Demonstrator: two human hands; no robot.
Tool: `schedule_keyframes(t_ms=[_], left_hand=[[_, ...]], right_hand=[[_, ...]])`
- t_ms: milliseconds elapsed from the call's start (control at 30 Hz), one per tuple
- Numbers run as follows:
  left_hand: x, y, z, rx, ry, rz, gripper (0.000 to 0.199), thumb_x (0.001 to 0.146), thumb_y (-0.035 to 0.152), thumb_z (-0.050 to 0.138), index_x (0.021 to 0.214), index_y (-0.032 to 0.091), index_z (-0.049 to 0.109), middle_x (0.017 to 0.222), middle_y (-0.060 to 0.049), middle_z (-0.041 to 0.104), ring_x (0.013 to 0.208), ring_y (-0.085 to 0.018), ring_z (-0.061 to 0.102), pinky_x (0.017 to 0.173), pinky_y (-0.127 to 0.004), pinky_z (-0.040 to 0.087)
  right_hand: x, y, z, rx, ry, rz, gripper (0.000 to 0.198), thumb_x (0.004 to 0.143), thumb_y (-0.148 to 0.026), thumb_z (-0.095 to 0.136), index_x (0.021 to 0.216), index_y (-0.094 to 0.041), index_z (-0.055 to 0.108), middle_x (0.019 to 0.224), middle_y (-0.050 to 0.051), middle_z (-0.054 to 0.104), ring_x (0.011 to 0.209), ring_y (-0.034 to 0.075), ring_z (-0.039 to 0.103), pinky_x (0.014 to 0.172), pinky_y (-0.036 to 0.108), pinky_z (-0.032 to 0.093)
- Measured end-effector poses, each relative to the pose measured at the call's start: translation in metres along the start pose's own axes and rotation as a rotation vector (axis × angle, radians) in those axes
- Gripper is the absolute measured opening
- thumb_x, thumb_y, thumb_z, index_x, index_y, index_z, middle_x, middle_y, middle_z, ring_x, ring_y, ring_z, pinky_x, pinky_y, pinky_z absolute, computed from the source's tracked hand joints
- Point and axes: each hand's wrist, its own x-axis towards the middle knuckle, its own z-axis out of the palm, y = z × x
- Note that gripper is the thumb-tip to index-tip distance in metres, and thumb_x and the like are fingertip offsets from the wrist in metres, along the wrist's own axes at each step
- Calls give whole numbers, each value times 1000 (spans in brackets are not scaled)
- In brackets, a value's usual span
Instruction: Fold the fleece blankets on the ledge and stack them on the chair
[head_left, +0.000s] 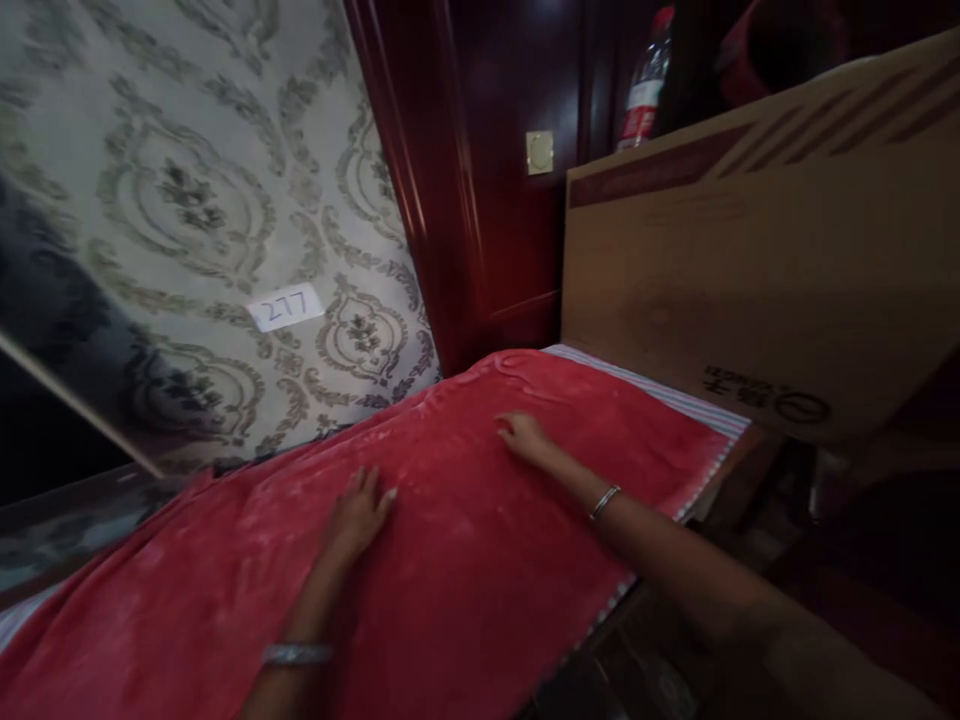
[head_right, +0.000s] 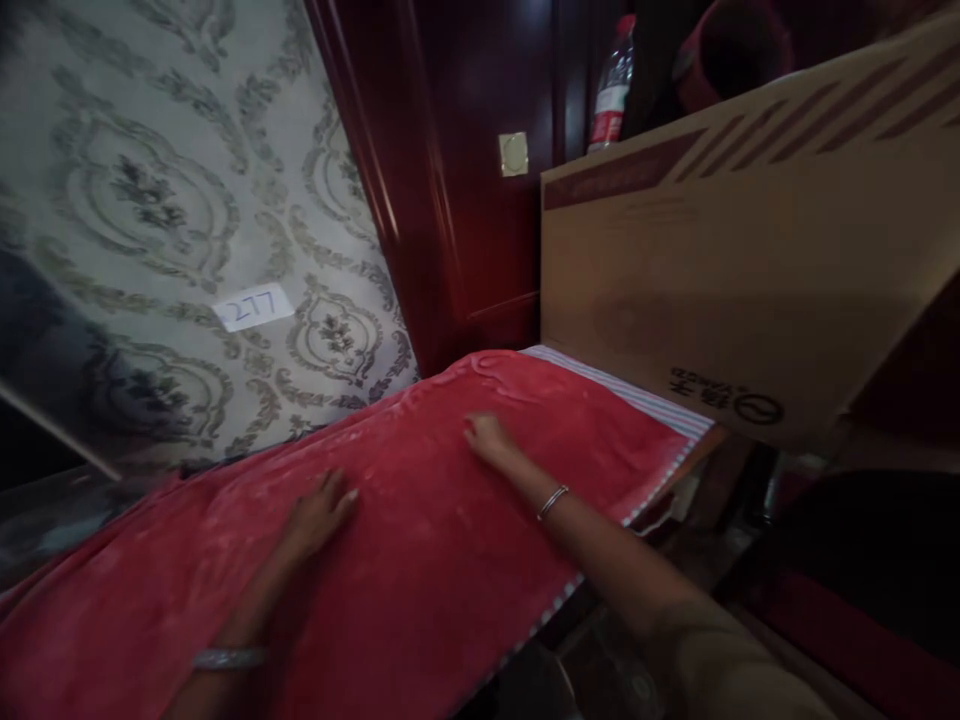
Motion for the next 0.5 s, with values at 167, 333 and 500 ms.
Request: schedule_keyframes(t_ms=[167,333,500], left_hand=[[22,80,27,30,-11,104,61,100,44,32,156,19,35,166,-18,24,154,-33,19,120,-61,23],[20,91,36,114,1,89,60,101,45,28,157,24,32,167,-14,21,154,-34,18,119,-61,25],[18,88,30,129,-23,96,60,101,44,28,158,24,31,167,-12,21,155,-33,18,119,-61,26]], right_hand=[[3,102,-77,-223,235,372,48,92,-17,50,140,-12,56,146,21,53,136,33,48,109,47,40],[-3,167,-116,-420,218,626,51,96,-34,56,138,-6,56,131,26,61,122,34,58,92,40,49],[-2,143,-125,-449,177,474,32,95,-23,50,118,-14,69,117,18,69,110,25,64,84,28,46]])
